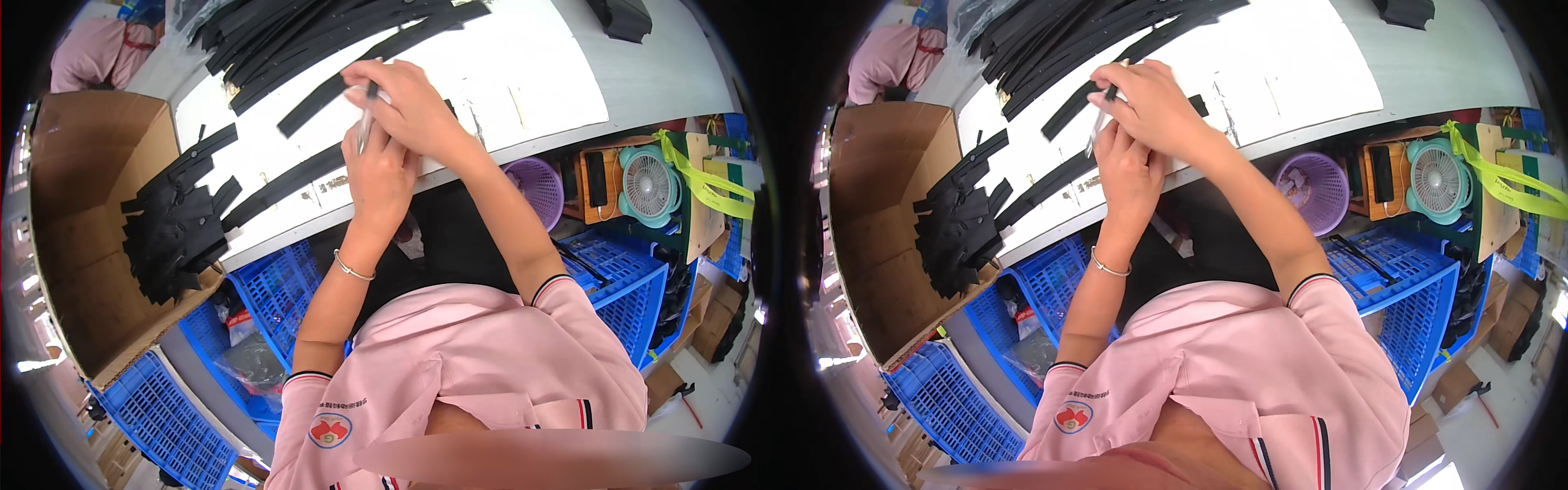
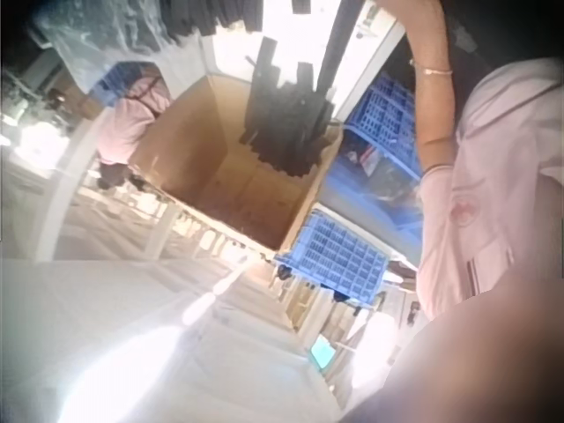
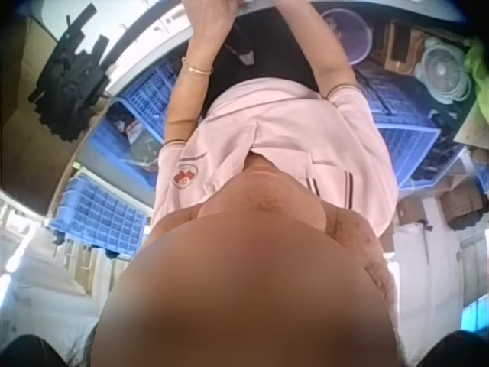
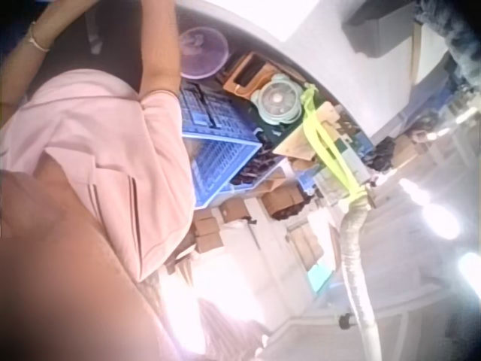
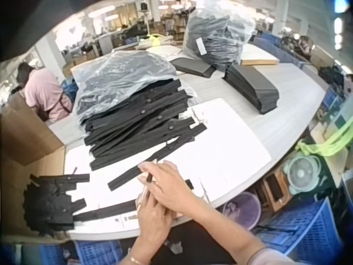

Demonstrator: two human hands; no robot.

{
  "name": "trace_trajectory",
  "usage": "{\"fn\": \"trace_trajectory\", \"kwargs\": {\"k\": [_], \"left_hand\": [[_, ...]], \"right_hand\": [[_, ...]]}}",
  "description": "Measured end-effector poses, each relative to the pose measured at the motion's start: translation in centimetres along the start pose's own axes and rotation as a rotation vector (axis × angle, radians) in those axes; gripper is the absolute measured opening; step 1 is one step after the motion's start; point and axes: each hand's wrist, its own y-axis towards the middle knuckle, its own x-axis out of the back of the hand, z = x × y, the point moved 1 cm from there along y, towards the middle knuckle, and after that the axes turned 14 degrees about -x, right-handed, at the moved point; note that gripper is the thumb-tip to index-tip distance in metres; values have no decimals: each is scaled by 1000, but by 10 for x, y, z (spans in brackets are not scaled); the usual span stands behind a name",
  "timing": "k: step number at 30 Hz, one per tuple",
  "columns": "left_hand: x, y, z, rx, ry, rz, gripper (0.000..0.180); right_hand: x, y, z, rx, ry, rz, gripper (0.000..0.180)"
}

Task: Marking positions on black straps using a pen and a template on a workbench.

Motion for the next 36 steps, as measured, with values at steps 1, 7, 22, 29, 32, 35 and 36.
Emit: {"fn": "trace_trajectory", "kwargs": {"k": [1,7,22,29,32,35,36], "left_hand": [[0,-1,1,3,-4,-3,28],[-1,2,-3,-83,2,-43,32],[41,-57,1,106,109,149,62],[83,-108,29,325,222,76,70],[85,-113,35,313,165,27,71],[88,-109,39,297,211,45,70],[88,-108,40,285,241,43,69]], "right_hand": [[1,-12,1,-1,-5,3,27],[24,-96,-21,-39,-394,-402,34],[83,-120,-71,65,-734,-454,39],[77,-118,-74,55,-671,-501,32],[80,-119,-75,57,-664,-484,32],[82,-118,-73,42,-689,-464,31],[83,-118,-71,39,-689,-450,32]]}}
